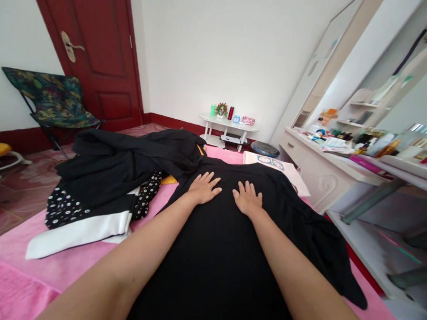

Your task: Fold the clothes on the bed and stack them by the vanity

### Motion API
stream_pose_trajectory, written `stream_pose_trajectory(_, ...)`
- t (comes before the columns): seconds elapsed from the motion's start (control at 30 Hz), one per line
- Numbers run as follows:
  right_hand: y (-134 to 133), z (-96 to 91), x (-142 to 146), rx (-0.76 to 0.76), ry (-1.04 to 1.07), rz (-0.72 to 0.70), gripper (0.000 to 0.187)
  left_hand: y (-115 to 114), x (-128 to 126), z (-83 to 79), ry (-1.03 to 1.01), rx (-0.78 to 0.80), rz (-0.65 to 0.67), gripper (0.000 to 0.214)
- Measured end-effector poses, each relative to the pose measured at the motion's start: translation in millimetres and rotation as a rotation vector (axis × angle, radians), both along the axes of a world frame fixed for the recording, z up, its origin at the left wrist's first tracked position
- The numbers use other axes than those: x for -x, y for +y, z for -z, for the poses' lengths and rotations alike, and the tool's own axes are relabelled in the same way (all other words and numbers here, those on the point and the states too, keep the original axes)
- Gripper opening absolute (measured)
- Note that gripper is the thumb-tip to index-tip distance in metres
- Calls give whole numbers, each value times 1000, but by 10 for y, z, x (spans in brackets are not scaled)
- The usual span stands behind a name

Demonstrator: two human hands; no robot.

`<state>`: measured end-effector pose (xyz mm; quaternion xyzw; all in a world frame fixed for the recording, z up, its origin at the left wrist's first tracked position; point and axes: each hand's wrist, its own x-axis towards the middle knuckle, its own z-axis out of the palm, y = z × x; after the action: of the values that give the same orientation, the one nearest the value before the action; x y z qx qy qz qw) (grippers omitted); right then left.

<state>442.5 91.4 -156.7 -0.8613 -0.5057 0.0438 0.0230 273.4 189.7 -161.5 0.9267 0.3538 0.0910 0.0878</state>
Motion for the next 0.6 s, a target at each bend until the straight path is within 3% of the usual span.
stream_pose_trajectory(0.17,-187,14,247,-68,-32,-7,61,-231,132,-38,-3,14,-39,64)
stream_pose_trajectory(0.3,-390,28,327,-102,-27,-52,65,-528,463,-208,41,48,76,59)
stream_pose_trajectory(0.4,-459,25,343,-125,-30,-67,66,-622,803,-462,125,78,198,52)
stream_pose_trajectory(0.47,-472,24,349,-146,-37,-74,66,-570,1054,-693,163,95,236,38)
stream_pose_trajectory(0.53,-474,26,354,-160,-42,-75,66,-430,1327,-948,176,5,138,21)
stream_pose_trajectory(0.6,-474,31,361,-177,-46,-77,65,-227,1614,-1181,158,-226,-62,21)
